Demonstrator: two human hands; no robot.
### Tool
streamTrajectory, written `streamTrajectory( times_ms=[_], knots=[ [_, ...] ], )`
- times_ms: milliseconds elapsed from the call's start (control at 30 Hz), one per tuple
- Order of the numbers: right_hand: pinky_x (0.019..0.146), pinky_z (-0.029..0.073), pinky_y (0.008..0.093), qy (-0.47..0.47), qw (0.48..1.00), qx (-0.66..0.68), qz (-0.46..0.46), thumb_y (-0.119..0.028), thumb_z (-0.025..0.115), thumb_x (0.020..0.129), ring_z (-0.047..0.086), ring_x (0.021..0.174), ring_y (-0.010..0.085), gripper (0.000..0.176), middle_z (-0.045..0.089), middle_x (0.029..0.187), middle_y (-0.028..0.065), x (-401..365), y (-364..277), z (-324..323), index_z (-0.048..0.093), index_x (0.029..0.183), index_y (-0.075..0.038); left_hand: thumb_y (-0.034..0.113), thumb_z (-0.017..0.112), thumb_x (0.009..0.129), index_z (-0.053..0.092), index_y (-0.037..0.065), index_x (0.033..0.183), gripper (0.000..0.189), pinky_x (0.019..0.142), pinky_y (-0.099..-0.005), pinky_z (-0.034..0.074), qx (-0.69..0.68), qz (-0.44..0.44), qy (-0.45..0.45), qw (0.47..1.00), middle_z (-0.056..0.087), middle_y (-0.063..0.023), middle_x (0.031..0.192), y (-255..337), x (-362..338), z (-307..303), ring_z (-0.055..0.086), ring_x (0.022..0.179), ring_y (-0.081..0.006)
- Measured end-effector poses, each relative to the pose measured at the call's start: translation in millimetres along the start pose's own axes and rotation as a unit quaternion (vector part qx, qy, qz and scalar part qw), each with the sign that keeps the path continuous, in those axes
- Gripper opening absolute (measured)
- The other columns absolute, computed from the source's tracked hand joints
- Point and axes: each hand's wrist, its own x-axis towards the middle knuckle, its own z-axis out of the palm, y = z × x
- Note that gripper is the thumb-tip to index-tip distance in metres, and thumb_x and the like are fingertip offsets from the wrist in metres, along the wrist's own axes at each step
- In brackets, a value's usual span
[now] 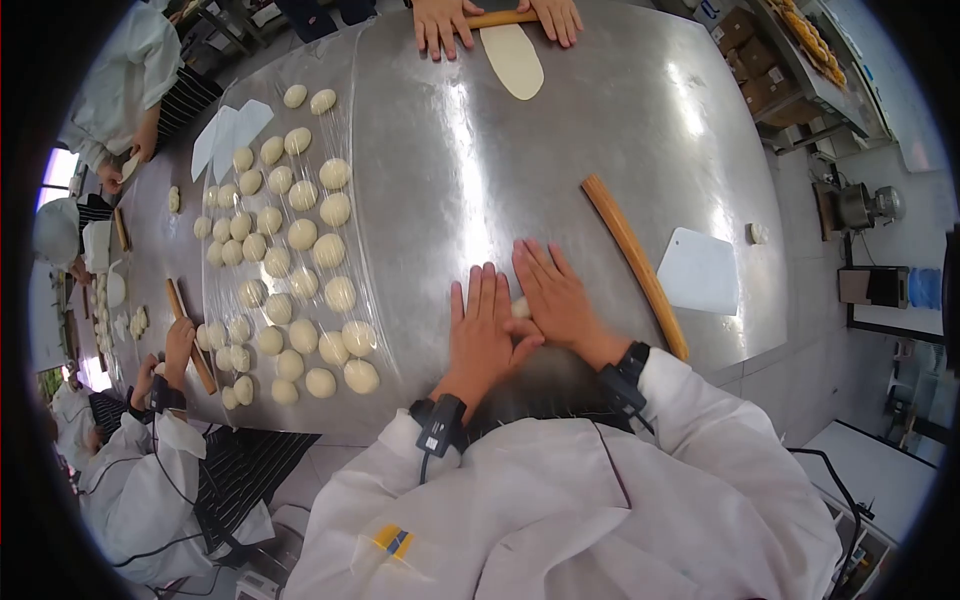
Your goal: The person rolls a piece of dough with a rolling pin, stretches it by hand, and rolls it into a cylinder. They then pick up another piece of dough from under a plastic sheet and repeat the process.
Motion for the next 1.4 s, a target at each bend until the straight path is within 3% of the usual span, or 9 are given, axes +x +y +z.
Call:
streamTrajectory(
  times_ms=[200,400,667,733,800,1000,1067,1200,1400],
  knots=[
    [0.119,0.017,0.0462,-0.019,0.994,0.087,-0.056,-0.072,0.032,0.09,0.028,0.144,0.0353,0.095,0.038,0.149,0.0237,71,43,0,0.037,0.142,0.007,0.071,0.047,0.083,0.039,-0.011,0.14,0.1,0.117,-0.0548,0.012,0.008,0.044,-0.011,0.999,0.033,-0.0267,0.151,-47,76,-17,0.023,0.145,-0.0388],
    [0.118,0.019,0.0477,-0.061,0.996,0.06,-0.021,-0.07,0.035,0.09,0.032,0.142,0.0355,0.09,0.04,0.149,0.022,-42,-10,-19,0.043,0.141,0.004,0.073,0.05,0.08,0.038,-0.007,0.142,0.101,0.118,-0.0539,0.012,-0.025,-0.008,-0.074,0.997,0.032,-0.0251,0.152,16,-25,-16,0.023,0.145,-0.0395],
    [0.119,0.018,0.042,-0.032,0.985,0.163,-0.042,-0.066,0.03,0.096,0.032,0.143,0.0324,0.086,0.043,0.147,0.0205,79,62,-8,0.041,0.141,0.006,0.066,0.036,0.092,0.038,-0.004,0.143,0.087,0.118,-0.0512,0.014,-0.109,-0.001,0.031,0.994,0.033,-0.0219,0.153,-52,55,-18,0.026,0.145,-0.0363],
    [0.119,0.02,0.0381,-0.023,0.754,0.63,0.185,-0.061,0.021,0.1,0.031,0.143,0.0297,0.082,0.043,0.148,0.0183,92,82,-31,0.038,0.143,0.007,0.066,0.028,0.095,0.035,-0.002,0.146,0.086,0.119,-0.0473,0.013,-0.324,-0.059,0.093,0.94,0.034,-0.0191,0.153,-77,50,-29,0.027,0.145,-0.0323],
    [0.119,0.02,0.0373,-0.007,0.764,0.619,0.181,-0.059,0.019,0.101,0.032,0.143,0.0284,0.079,0.043,0.148,0.0172,84,93,-42,0.037,0.144,0.005,0.066,0.019,0.098,0.033,-0.001,0.148,0.085,0.12,-0.0433,0.012,-0.523,-0.11,0.151,0.832,0.036,-0.0163,0.153,-85,48,-36,0.028,0.145,-0.0283],
    [0.117,0.025,0.042,0.022,0.894,0.446,0.046,-0.044,0.041,0.102,0.038,0.139,0.0319,0.058,0.048,0.144,0.0173,36,60,-18,0.045,0.14,-0.001,0.05,0.042,0.096,0.038,-0.001,0.144,0.07,0.117,-0.0422,0.02,-0.314,-0.119,0.159,0.928,0.04,-0.019,0.149,-25,26,-6,0.034,0.141,-0.0324],
    [0.116,0.027,0.046,0.005,0.971,0.236,-0.042,-0.039,0.053,0.097,0.039,0.138,0.0325,0.052,0.051,0.14,0.017,30,46,-22,0.051,0.135,-0.003,0.043,0.052,0.095,0.041,-0.001,0.143,0.065,0.116,-0.0425,0.024,-0.242,-0.09,0.138,0.956,0.042,-0.0195,0.148,-17,17,-5,0.037,0.14,-0.0338],
    [0.112,0.035,0.0439,-0.048,0.978,0.18,-0.097,-0.022,0.07,0.083,0.052,0.126,0.0262,0.042,0.062,0.124,0.0079,15,46,-26,0.062,0.123,-0.011,0.019,0.07,0.083,0.056,0.003,0.126,0.048,0.107,-0.0427,0.038,-0.059,0.009,0.083,0.995,0.058,-0.0169,0.129,-15,9,-22,0.051,0.125,-0.0354],
    [0.1,0.043,0.0411,-0.135,0.946,0.291,-0.044,-0.012,0.073,0.078,0.06,0.109,0.0287,0.04,0.067,0.111,0.008,25,51,-46,0.065,0.117,-0.01,0.004,0.071,0.078,0.064,0.004,0.107,0.029,0.086,-0.0416,0.048,-0.157,-0.03,0.019,0.987,0.063,-0.0126,0.103,-16,12,-57,0.057,0.097,-0.0326]
  ],
)
